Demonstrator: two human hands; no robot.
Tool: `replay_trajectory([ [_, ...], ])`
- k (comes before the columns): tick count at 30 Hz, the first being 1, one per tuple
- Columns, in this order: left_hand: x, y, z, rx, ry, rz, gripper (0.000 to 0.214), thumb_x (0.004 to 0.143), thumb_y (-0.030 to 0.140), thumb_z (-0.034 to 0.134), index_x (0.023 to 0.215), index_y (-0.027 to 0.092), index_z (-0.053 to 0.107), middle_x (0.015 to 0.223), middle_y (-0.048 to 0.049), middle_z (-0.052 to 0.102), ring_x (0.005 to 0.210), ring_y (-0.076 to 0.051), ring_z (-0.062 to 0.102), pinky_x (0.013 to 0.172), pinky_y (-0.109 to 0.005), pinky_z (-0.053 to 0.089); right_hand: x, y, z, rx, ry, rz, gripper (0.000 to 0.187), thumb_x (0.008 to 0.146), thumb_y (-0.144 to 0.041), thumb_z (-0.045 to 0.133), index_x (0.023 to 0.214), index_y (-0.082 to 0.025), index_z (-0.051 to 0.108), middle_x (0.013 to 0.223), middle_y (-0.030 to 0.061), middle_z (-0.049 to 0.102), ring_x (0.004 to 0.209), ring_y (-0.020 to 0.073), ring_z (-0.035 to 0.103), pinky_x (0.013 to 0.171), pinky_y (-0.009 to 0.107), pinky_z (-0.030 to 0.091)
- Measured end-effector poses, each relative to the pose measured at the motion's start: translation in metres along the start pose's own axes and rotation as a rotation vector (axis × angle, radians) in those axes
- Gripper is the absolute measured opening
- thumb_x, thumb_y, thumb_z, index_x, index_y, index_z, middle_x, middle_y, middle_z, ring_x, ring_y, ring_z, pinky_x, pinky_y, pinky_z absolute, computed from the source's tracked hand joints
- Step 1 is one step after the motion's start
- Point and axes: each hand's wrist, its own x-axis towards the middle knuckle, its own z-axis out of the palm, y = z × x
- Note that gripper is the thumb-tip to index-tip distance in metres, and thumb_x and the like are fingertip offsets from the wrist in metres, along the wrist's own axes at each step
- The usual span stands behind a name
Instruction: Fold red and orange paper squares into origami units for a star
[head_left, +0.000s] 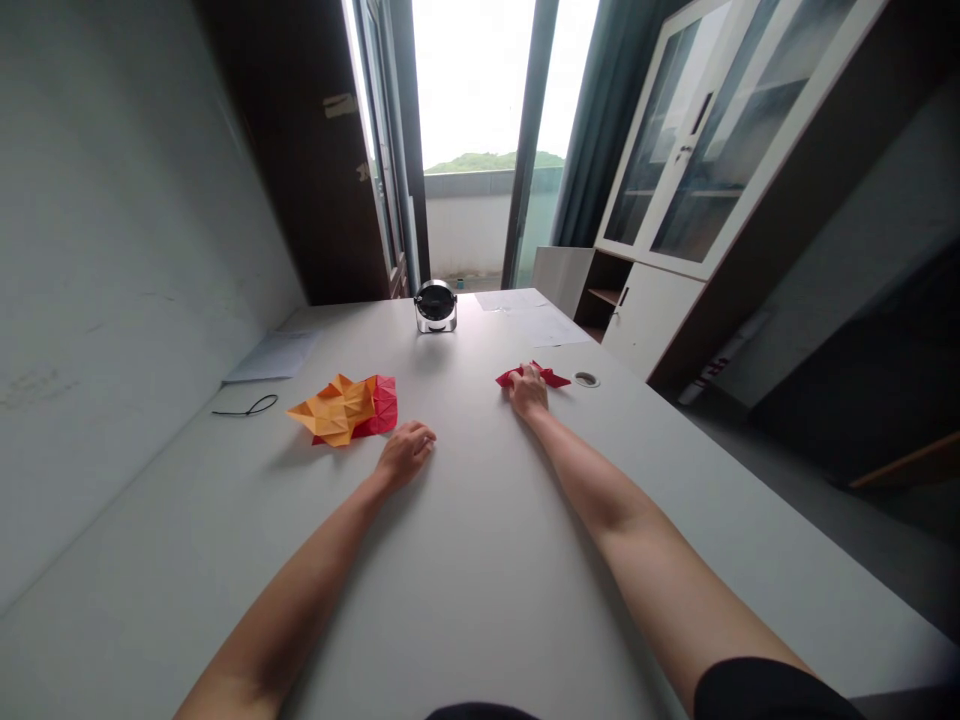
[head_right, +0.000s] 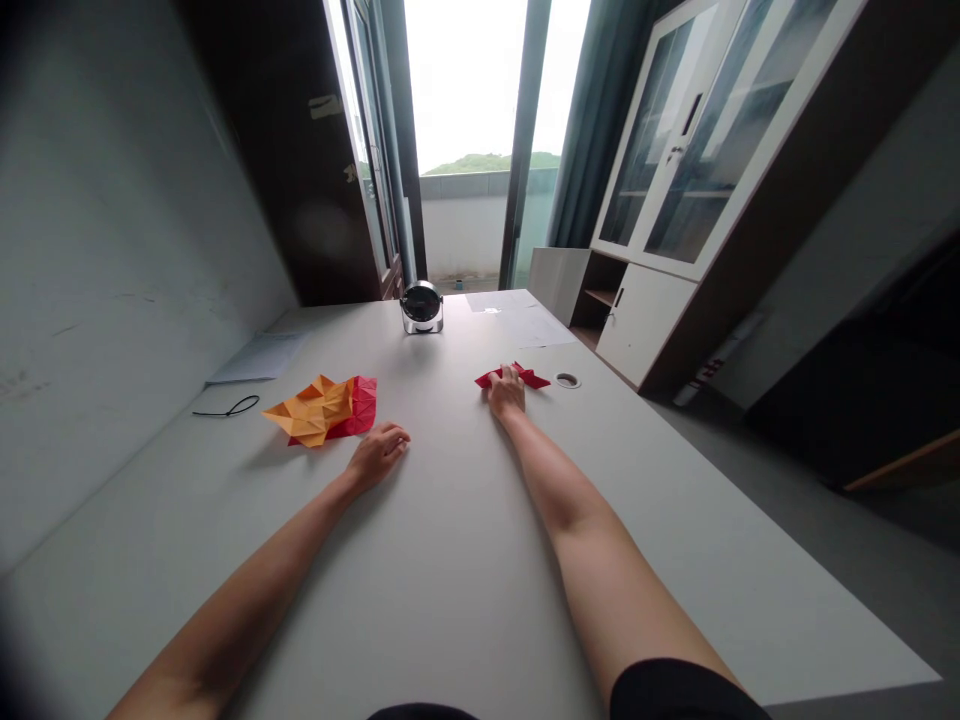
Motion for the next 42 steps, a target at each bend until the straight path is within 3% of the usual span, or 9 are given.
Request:
replay_trajectory([
  [4, 0.001, 0.001, 0.001, 0.02, 0.024, 0.003, 0.017, 0.089, 0.021, 0.053, 0.096, 0.024, 0.068, 0.103, -0.0052, 0.066, 0.097, -0.022, 0.061, 0.087, -0.034, 0.047, -0.025, -0.027, -0.011, 0.033, -0.012, -0.195, 0.023, 0.088, -0.012, 0.054, 0.102, -0.018, 0.071, 0.142, 0.0128, 0.047, 0.129, 0.0308, 0.038, 0.103, 0.045, 0.033],
  [10, 0.001, 0.012, -0.003, 0.041, 0.171, 0.039, 0.019, 0.094, 0.029, 0.053, 0.109, 0.024, 0.063, 0.108, -0.0066, 0.063, 0.103, -0.023, 0.059, 0.089, -0.035, 0.047, -0.089, -0.098, -0.021, 0.249, -0.108, -0.467, 0.019, 0.091, -0.023, 0.06, 0.105, -0.028, 0.072, 0.132, 0.0081, 0.055, 0.119, 0.0272, 0.047, 0.098, 0.042, 0.038],
  [14, -0.001, 0.02, -0.005, 0.1, 0.149, 0.096, 0.012, 0.092, 0.032, 0.058, 0.097, 0.023, 0.065, 0.104, -0.0066, 0.063, 0.099, -0.023, 0.059, 0.088, -0.035, 0.046, -0.103, -0.122, -0.025, 0.335, -0.106, -0.561, 0.015, 0.093, -0.029, 0.061, 0.103, -0.028, 0.072, 0.127, 0.0085, 0.058, 0.116, 0.0259, 0.05, 0.098, 0.041, 0.038],
  [22, -0.002, 0.016, -0.005, 0.194, 0.104, 0.099, 0.008, 0.091, 0.022, 0.056, 0.085, 0.022, 0.062, 0.096, -0.0054, 0.063, 0.088, -0.02, 0.059, 0.08, -0.032, 0.044, -0.094, -0.116, -0.036, 0.453, -0.098, -0.497, 0.014, 0.096, -0.028, 0.058, 0.095, -0.026, 0.071, 0.113, 0.0056, 0.065, 0.106, 0.0215, 0.054, 0.095, 0.038, 0.037],
  [25, -0.002, 0.015, -0.006, 0.208, 0.099, 0.089, 0.011, 0.092, 0.023, 0.053, 0.086, 0.022, 0.062, 0.094, -0.0053, 0.063, 0.086, -0.019, 0.059, 0.077, -0.031, 0.044, -0.092, -0.112, -0.038, 0.45, -0.082, -0.424, 0.017, 0.096, -0.023, 0.054, 0.096, -0.025, 0.07, 0.107, 0.0058, 0.066, 0.102, 0.0217, 0.054, 0.093, 0.037, 0.038],
  [33, -0.004, 0.015, -0.007, 0.172, 0.1, 0.058, 0.01, 0.091, 0.022, 0.054, 0.086, 0.022, 0.063, 0.09, -0.005, 0.063, 0.084, -0.019, 0.059, 0.076, -0.03, 0.044, -0.086, -0.104, -0.034, 0.367, -0.087, -0.398, 0.014, 0.092, -0.018, 0.056, 0.095, -0.024, 0.069, 0.105, 0.0068, 0.066, 0.102, 0.024, 0.053, 0.092, 0.038, 0.039],
  [38, -0.003, 0.011, -0.005, -0.07, 0.119, -0.047, 0.011, 0.089, 0.027, 0.056, 0.085, 0.022, 0.064, 0.089, -0.0047, 0.064, 0.078, -0.018, 0.06, 0.074, -0.03, 0.046, -0.083, -0.098, -0.029, 0.353, -0.098, -0.417, 0.011, 0.091, -0.017, 0.059, 0.09, -0.023, 0.068, 0.101, 0.0064, 0.066, 0.098, 0.0235, 0.053, 0.089, 0.037, 0.042],
  [42, 0.003, 0.003, 0.001, -0.496, 0.123, -0.187, 0.015, 0.086, 0.033, 0.058, 0.082, 0.019, 0.062, 0.098, -0.0069, 0.067, 0.085, -0.019, 0.062, 0.077, -0.031, 0.049, -0.082, -0.096, -0.028, 0.35, -0.11, -0.467, 0.009, 0.089, -0.015, 0.061, 0.09, -0.022, 0.066, 0.102, 0.0064, 0.065, 0.098, 0.0229, 0.053, 0.087, 0.036, 0.044],
])
